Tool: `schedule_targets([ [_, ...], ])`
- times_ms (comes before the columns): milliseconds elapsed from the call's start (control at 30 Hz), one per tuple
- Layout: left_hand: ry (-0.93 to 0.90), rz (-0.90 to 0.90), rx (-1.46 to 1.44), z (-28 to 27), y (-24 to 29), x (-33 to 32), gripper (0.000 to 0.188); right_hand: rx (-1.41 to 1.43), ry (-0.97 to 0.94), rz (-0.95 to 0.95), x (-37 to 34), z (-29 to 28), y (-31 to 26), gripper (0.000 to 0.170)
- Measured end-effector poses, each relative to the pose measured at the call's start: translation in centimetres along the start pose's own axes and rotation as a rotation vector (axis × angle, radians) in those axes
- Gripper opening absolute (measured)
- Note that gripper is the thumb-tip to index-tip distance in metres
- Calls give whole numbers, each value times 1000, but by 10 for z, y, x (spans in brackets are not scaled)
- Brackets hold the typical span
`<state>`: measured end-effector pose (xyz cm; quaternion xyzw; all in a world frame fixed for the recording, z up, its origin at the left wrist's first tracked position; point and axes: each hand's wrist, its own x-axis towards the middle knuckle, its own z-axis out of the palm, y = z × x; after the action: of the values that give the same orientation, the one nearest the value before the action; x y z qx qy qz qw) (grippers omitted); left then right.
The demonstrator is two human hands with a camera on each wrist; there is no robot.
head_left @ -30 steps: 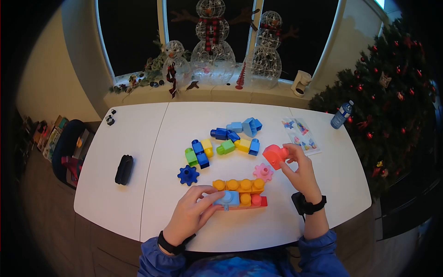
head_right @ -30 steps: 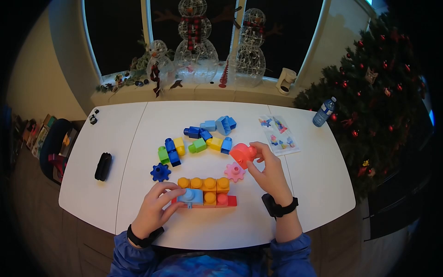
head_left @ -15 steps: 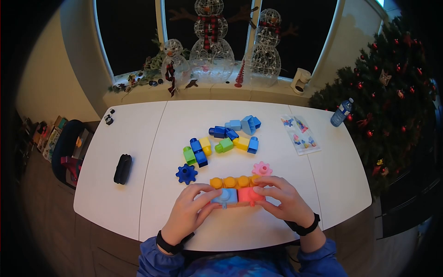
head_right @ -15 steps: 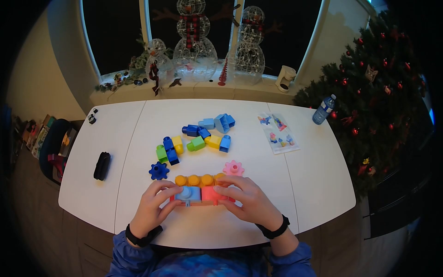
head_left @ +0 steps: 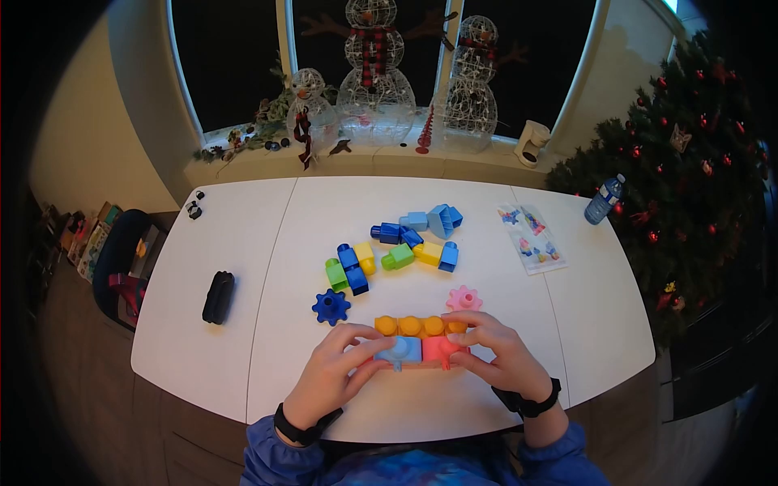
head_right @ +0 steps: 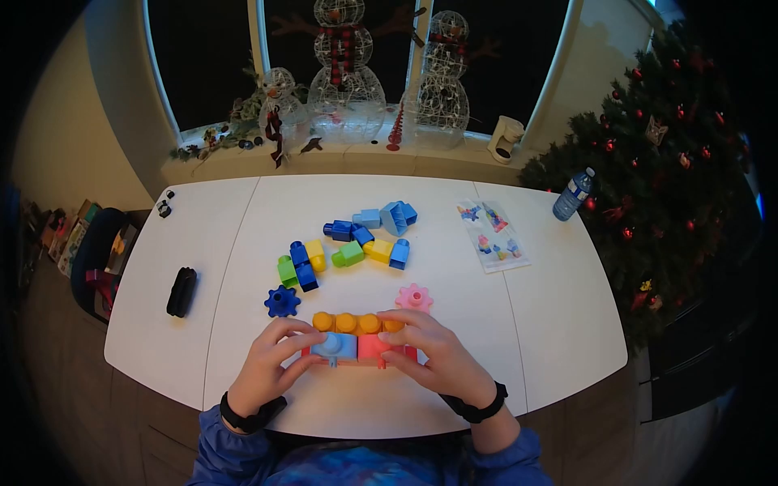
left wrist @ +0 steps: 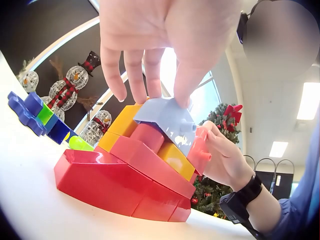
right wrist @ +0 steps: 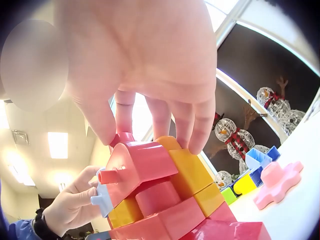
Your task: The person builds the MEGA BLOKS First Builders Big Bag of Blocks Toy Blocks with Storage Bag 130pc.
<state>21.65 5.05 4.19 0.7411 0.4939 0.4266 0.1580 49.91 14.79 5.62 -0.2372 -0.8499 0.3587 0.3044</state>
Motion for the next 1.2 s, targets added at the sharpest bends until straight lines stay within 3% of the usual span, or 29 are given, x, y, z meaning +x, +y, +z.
schedule_targets([
  [233, -119, 13, -114, -18, -4, 12, 31, -94, 48, -53, -1, 4, -4, 33],
  [333, -76, -164, -141, -31, -31, 39, 27, -80, 57, -66, -1, 5, 0, 33],
  [433, -92, -20, 225, -25, -79, 78, 31, -68, 61, -65, -1, 6, 2, 34],
  [533, -191, 38, 411, -8, -119, 104, 42, -40, 62, -21, -1, 6, 1, 26],
  [733, -414, -141, 575, 14, -129, 136, 52, -32, 72, -40, -2, 7, 4, 26],
  [933, -522, -122, 729, 23, -137, 138, 44, -39, 65, -43, -1, 6, 3, 26],
  [1033, -488, -120, 596, 11, -132, 140, 38, -30, 70, -53, -1, 6, 4, 26],
  [1133, -198, 58, 427, -12, -98, 127, 34, -32, 70, -55, -1, 6, 4, 27],
  [1200, -112, 25, 297, -21, -72, 114, 34, -29, 73, -57, -1, 7, 5, 27],
])
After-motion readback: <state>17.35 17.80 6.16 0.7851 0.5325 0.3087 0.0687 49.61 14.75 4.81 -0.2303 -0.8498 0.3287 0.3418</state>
